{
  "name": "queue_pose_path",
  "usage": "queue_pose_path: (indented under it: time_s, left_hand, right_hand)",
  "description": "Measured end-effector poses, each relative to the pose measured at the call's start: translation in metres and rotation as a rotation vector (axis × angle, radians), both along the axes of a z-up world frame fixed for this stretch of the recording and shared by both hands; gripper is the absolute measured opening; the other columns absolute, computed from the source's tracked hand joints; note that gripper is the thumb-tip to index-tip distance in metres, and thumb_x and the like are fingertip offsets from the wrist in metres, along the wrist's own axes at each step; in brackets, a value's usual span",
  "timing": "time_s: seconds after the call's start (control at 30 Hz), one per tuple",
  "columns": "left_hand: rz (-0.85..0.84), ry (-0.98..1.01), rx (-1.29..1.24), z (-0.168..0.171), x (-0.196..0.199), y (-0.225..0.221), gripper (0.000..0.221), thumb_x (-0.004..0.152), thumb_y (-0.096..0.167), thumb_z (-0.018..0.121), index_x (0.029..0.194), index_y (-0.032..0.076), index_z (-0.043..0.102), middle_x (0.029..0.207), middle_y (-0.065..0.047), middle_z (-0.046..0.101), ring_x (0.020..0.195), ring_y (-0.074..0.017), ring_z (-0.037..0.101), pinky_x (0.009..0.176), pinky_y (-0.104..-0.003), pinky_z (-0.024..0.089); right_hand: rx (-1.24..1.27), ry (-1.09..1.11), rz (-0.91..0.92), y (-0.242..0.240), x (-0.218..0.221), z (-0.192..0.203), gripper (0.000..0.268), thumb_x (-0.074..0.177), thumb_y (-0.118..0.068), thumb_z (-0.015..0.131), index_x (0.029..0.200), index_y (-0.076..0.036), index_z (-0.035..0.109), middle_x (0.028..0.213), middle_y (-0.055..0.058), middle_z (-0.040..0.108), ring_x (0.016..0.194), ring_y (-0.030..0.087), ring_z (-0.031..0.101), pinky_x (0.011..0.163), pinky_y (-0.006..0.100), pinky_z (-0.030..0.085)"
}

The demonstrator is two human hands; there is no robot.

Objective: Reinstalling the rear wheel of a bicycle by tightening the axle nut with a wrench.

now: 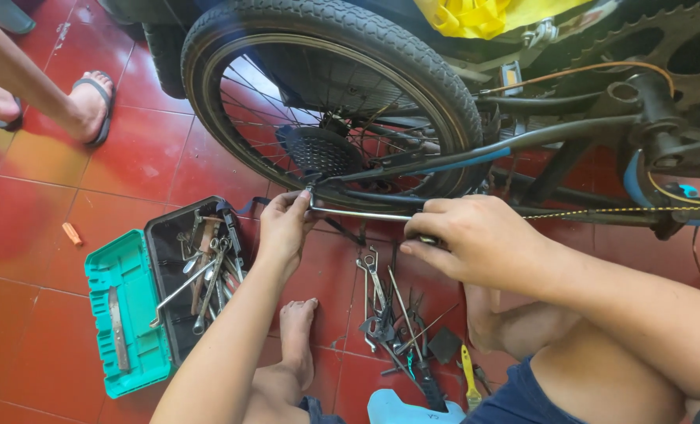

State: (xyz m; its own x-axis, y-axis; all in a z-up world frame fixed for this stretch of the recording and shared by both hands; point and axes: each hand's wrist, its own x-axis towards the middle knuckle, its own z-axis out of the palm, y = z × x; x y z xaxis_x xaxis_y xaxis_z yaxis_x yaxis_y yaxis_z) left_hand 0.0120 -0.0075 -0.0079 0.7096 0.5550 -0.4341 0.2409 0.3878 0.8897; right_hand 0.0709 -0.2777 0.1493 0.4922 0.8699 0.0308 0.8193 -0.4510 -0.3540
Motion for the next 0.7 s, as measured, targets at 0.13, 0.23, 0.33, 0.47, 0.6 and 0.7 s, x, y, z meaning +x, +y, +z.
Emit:
queue_pose_path:
  time_s: [0.13, 0.23, 0.33, 0.47, 0.6, 0.7]
  left_hand:
    - [0.028, -0.021, -0.039, -0.008, 0.001, 0.005, 0.027, 0.097, 0.012, 0.066, 0.114, -0.009, 0.060, 0.087, -0.017, 0.068, 0.073, -0.0222, 0.074, 0.086, -0.043, 0.065]
    - [0.035, -0.031, -0.021, -0.011, 0.002, 0.006, 0.021, 0.096, 0.012, 0.069, 0.108, -0.005, 0.063, 0.082, -0.014, 0.067, 0.065, -0.0193, 0.072, 0.082, -0.039, 0.066]
    - [0.038, -0.043, 0.008, -0.009, 0.002, 0.006, 0.022, 0.096, 0.012, 0.070, 0.108, -0.005, 0.063, 0.080, -0.013, 0.067, 0.063, -0.0190, 0.072, 0.078, -0.036, 0.066]
    - [-0.003, -0.035, 0.119, -0.014, 0.004, 0.007, 0.027, 0.095, 0.012, 0.073, 0.111, -0.007, 0.063, 0.080, -0.011, 0.066, 0.061, -0.0164, 0.071, 0.076, -0.034, 0.065]
    - [-0.065, 0.027, 0.295, -0.005, 0.002, 0.007, 0.031, 0.092, 0.014, 0.076, 0.113, -0.006, 0.065, 0.079, -0.011, 0.070, 0.061, -0.0148, 0.072, 0.067, -0.028, 0.059]
    - [-0.077, 0.055, 0.367, 0.000, 0.002, 0.005, 0.035, 0.089, 0.015, 0.079, 0.115, -0.005, 0.065, 0.081, -0.013, 0.073, 0.059, -0.0149, 0.071, 0.064, -0.028, 0.058]
  right_hand:
    - [0.084, 0.009, -0.026, -0.003, 0.007, 0.001, 0.021, 0.094, -0.032, 0.066, 0.103, -0.015, 0.075, 0.078, 0.006, 0.070, 0.076, 0.030, 0.073, 0.069, 0.040, 0.058]
    - [-0.038, 0.024, -0.059, -0.005, 0.015, -0.005, 0.021, 0.095, -0.036, 0.065, 0.104, -0.019, 0.074, 0.080, 0.005, 0.071, 0.080, 0.028, 0.075, 0.071, 0.040, 0.059]
    - [-0.244, 0.140, -0.149, -0.003, 0.020, -0.015, 0.023, 0.093, -0.039, 0.066, 0.107, -0.023, 0.076, 0.086, 0.000, 0.075, 0.088, 0.024, 0.078, 0.076, 0.037, 0.060]
    - [-0.516, 0.236, -0.148, 0.003, 0.021, -0.046, 0.024, 0.087, -0.044, 0.068, 0.107, -0.031, 0.072, 0.096, -0.001, 0.077, 0.100, 0.028, 0.075, 0.085, 0.045, 0.059]
    - [-0.610, 0.367, -0.069, 0.016, 0.013, -0.077, 0.021, 0.090, -0.040, 0.068, 0.105, -0.026, 0.072, 0.100, 0.002, 0.078, 0.104, 0.030, 0.074, 0.087, 0.046, 0.059]
    - [-0.601, 0.436, 0.011, 0.017, 0.010, -0.131, 0.021, 0.093, -0.032, 0.065, 0.109, -0.024, 0.075, 0.105, 0.005, 0.078, 0.109, 0.031, 0.073, 0.089, 0.045, 0.059]
